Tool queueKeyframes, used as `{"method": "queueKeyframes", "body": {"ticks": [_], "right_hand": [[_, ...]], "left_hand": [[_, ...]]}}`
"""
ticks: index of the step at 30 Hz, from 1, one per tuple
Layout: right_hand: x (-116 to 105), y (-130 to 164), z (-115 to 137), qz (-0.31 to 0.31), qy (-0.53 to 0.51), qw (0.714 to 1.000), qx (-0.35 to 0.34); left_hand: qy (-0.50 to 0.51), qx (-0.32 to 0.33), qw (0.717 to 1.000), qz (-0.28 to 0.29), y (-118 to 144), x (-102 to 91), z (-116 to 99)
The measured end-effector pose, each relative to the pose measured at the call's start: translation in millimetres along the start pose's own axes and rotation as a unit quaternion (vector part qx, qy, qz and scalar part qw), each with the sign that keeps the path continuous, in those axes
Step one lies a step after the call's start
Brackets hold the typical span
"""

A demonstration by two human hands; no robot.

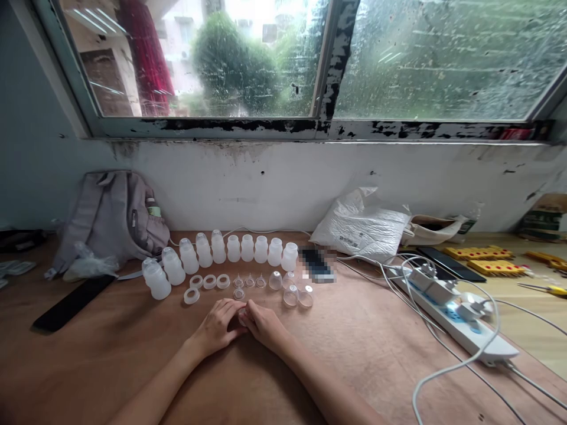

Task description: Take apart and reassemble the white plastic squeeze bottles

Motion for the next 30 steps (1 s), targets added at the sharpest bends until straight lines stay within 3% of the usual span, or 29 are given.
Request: {"method": "queueKeyframes", "body": {"ticks": [14, 30], "right_hand": [[0.6, 1.7, 4.0, -0.041, -0.034, 0.999, 0.007], [-7.3, 4.6, 8.9, -0.034, -0.036, 0.999, -0.011]], "left_hand": [[0.045, -0.036, 0.997, -0.048, -0.8, -4.7, -6.3], [0.014, -0.057, 0.998, -0.029, 3.8, -8.6, -1.2]]}}
Point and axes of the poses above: each hand's wrist, its own y-axis away from the middle knuckle, its own x-axis out of the palm, z = x × y, the point moved 1 cm from there along -y, towards the middle knuckle, and after that the axes turned 6 degrees about z, right-handed, at the moved point
